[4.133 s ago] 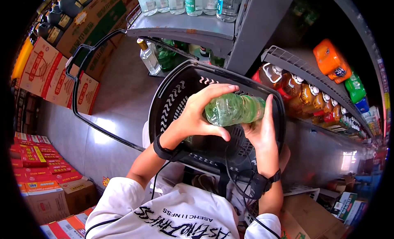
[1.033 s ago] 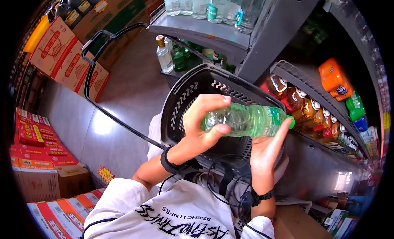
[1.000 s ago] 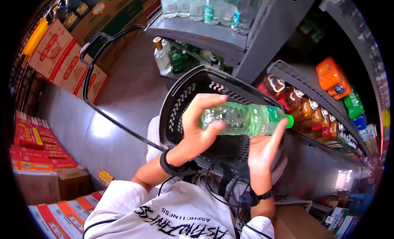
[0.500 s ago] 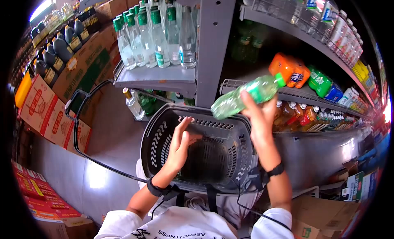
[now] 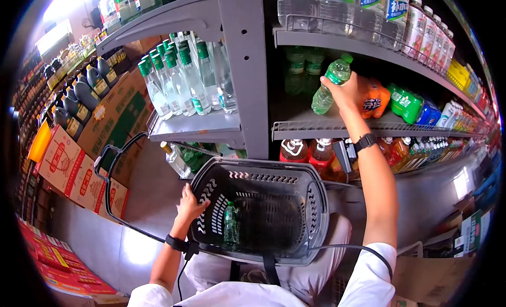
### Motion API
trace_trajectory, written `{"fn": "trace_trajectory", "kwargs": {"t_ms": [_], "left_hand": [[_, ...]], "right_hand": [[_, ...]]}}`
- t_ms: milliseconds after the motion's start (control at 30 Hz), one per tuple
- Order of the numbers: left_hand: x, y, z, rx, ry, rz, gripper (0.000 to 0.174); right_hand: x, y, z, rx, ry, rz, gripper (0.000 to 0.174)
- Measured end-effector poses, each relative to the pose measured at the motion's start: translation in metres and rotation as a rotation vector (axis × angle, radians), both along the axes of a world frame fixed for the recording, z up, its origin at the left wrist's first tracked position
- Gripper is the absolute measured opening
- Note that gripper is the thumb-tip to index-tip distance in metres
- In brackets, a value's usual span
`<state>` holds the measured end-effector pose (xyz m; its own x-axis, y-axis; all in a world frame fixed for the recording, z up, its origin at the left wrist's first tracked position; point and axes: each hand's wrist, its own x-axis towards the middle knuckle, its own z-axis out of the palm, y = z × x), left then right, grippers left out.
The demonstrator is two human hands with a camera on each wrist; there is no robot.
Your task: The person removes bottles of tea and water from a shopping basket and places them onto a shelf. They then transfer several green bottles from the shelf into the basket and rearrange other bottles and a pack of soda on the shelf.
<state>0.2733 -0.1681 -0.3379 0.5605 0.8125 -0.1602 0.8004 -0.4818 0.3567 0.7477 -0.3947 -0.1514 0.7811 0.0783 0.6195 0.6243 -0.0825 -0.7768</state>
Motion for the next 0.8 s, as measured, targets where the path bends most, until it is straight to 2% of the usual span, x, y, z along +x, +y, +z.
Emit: {"fn": "trace_trajectory", "kwargs": {"t_ms": [67, 100, 233, 333, 400, 533, 567, 667, 700, 800], "left_hand": [[0.005, 0.007, -0.013, 0.022, 0.034, -0.022, 0.115], [0.007, 0.012, -0.016, 0.008, 0.067, -0.028, 0.117], [0.007, 0.021, -0.028, 0.023, 0.135, -0.081, 0.125], [-0.003, 0.035, -0.041, -0.02, 0.127, -0.156, 0.133], [-0.004, 0.04, -0.039, -0.073, 0.106, -0.191, 0.136], [0.002, 0.045, -0.032, -0.067, 0.344, -0.267, 0.142], [0.003, 0.05, -0.031, -0.08, 0.399, -0.335, 0.141], [0.005, 0.053, -0.016, -0.194, 0.457, -0.341, 0.137], [0.006, 0.053, -0.009, -0.222, 0.478, -0.351, 0.136], [0.006, 0.056, -0.01, -0.262, 0.483, -0.268, 0.144]], "right_hand": [[0.017, 0.004, -0.004, -0.062, 0.003, -0.116, 0.055], [0.011, 0.005, 0.003, -0.084, -0.002, -0.15, 0.073], [0.034, 0.017, 0.011, -0.357, -0.052, -0.237, 0.074], [0.066, 0.023, -0.001, -0.346, 0.056, -0.27, 0.072], [0.084, 0.023, -0.008, -0.337, 0.052, -0.241, 0.076], [0.106, 0.028, -0.004, -0.375, 0.019, -0.242, 0.081], [0.11, 0.032, -0.002, -0.373, 0.008, -0.222, 0.082], [0.139, 0.039, -0.003, -0.364, -0.017, -0.159, 0.084], [0.145, 0.041, -0.001, -0.347, 0.027, -0.114, 0.079], [0.187, 0.055, -0.02, -0.326, -0.048, -0.039, 0.071]]}}
